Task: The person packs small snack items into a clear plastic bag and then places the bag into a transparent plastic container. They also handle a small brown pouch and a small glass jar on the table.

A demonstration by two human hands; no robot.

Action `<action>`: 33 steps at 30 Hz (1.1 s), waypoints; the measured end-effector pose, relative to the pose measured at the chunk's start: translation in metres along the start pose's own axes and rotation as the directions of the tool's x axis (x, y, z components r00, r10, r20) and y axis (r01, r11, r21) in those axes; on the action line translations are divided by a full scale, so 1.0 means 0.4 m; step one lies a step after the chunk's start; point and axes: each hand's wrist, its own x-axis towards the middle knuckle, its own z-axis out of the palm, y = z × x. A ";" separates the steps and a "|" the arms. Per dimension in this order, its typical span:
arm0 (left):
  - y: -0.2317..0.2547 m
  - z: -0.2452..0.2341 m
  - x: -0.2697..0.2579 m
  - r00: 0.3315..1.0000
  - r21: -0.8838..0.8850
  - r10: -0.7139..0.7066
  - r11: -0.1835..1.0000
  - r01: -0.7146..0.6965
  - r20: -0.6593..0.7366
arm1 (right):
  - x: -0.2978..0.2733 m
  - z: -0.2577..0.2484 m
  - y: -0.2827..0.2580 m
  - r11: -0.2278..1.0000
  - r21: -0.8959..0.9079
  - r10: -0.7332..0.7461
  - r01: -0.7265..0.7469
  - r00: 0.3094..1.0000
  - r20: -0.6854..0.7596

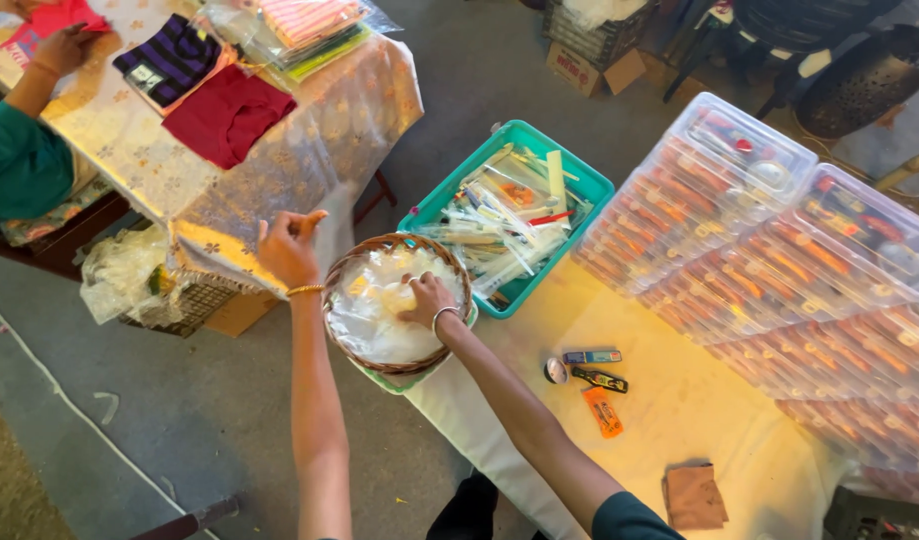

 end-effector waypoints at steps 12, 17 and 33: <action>0.361 0.069 -0.523 0.501 -0.560 0.263 0.258 0.787 0.825 | -0.440 0.033 0.376 -0.422 0.906 0.227 -0.035 0.963 0.143; 0.512 0.196 -0.785 0.237 -0.274 0.599 -0.031 0.961 0.765 | -0.751 -0.153 0.412 -0.417 0.907 0.305 -0.051 0.933 0.192; 0.530 0.473 -1.219 -0.110 -0.349 0.690 0.489 0.799 0.716 | -1.204 -0.035 0.751 0.111 0.858 0.943 0.501 0.220 -0.251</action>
